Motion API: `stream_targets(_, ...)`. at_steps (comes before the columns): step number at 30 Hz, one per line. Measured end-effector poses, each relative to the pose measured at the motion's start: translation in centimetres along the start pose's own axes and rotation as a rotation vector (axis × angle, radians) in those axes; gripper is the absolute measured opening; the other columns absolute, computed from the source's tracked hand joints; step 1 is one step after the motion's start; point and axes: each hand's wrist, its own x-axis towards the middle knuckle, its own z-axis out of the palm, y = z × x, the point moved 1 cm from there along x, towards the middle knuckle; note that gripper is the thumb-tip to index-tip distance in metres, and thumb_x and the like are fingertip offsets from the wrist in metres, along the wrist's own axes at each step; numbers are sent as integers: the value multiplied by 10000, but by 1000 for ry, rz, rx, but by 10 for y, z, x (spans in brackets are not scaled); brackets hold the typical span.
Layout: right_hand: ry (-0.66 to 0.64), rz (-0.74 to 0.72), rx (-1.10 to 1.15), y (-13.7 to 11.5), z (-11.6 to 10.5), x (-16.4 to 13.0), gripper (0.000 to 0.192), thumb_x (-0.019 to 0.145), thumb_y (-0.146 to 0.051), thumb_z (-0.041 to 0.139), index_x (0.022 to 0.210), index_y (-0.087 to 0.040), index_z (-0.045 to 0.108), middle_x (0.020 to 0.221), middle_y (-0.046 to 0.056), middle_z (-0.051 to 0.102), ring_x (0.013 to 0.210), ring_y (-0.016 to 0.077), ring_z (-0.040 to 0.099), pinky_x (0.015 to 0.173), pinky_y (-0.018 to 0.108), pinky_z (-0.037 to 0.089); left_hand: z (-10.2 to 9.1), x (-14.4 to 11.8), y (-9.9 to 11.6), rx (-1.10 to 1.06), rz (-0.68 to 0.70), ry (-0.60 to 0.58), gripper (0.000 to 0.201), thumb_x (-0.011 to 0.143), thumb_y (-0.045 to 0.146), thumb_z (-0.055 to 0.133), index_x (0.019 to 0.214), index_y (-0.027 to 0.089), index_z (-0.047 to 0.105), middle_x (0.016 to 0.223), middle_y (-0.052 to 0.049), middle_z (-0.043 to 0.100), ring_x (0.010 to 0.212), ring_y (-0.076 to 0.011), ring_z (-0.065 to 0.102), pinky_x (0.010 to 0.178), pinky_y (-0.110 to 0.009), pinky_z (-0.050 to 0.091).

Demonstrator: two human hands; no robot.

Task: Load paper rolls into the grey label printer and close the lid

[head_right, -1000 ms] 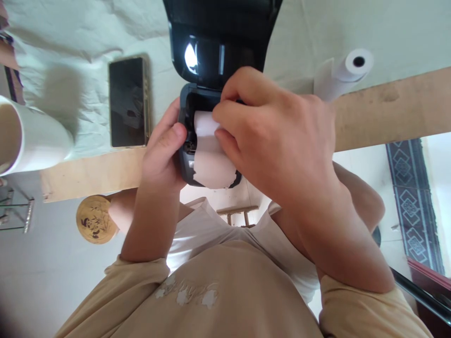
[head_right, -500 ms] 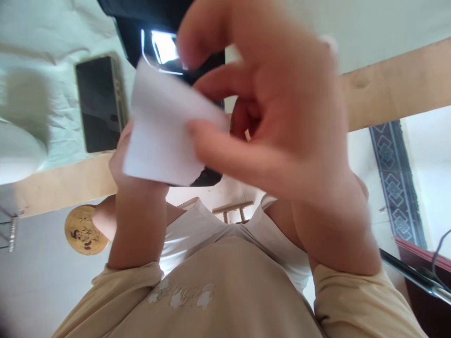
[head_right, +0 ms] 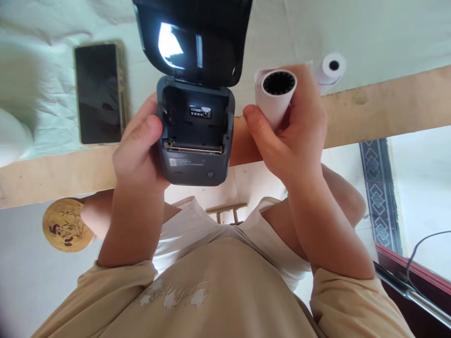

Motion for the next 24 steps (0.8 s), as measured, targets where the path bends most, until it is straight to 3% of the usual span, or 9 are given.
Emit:
stream_targets(3, -15, -108, -295, -2, -5, 2, 352, 802, -262, 659, 1114, -261, 494, 1063, -38, 568, 973, 75, 578, 840, 255, 468, 1, 0, 2, 19, -34, 12, 317, 895, 447, 589, 1148, 275, 672, 1026, 12, 681, 1129, -202, 648, 1070, -345, 499)
stream_targets(8, -30, -42, -568, 8, -3, 7, 340, 771, -275, 655, 1070, -220, 501, 1014, 14, 613, 855, 117, 583, 774, 295, 455, 7, -2, 8, -14, -71, 47, 264, 902, 403, 585, 1098, 261, 690, 967, 7, 688, 1115, -199, 664, 1088, -350, 499)
stream_targets(12, -33, -66, -597, 4, -2, 7, 328, 764, -240, 632, 1069, -222, 509, 1084, 36, 604, 905, 140, 582, 786, 295, 461, 8, -2, 8, -31, -80, 57, 287, 894, 420, 599, 1113, 253, 680, 1008, 9, 698, 1089, -195, 676, 1028, -326, 534)
stream_targets(18, -26, 1, -510, -2, -3, 4, 479, 739, -164, 577, 1197, -253, 470, 958, 1, 628, 669, 83, 496, 658, 253, 398, 8, -1, 7, -46, -85, 64, 286, 890, 420, 605, 1104, 245, 679, 990, 12, 697, 1038, -178, 690, 984, -304, 556)
stream_targets(22, -50, -19, -535, 0, -2, 4, 511, 706, -122, 550, 1195, -255, 479, 1035, -4, 648, 753, 98, 548, 698, 263, 434, 9, -1, 7, -54, -82, 57, 270, 889, 418, 604, 1088, 251, 678, 940, 8, 692, 1038, -183, 688, 946, -307, 576)
stream_targets(24, -84, -61, -494, 0, -3, 4, 549, 709, -105, 535, 1231, -262, 463, 1157, 1, 628, 922, 116, 607, 783, 279, 483, 9, -1, 6, -50, -74, 62, 276, 881, 409, 613, 1095, 248, 679, 948, 9, 691, 1026, -176, 689, 926, -289, 582)
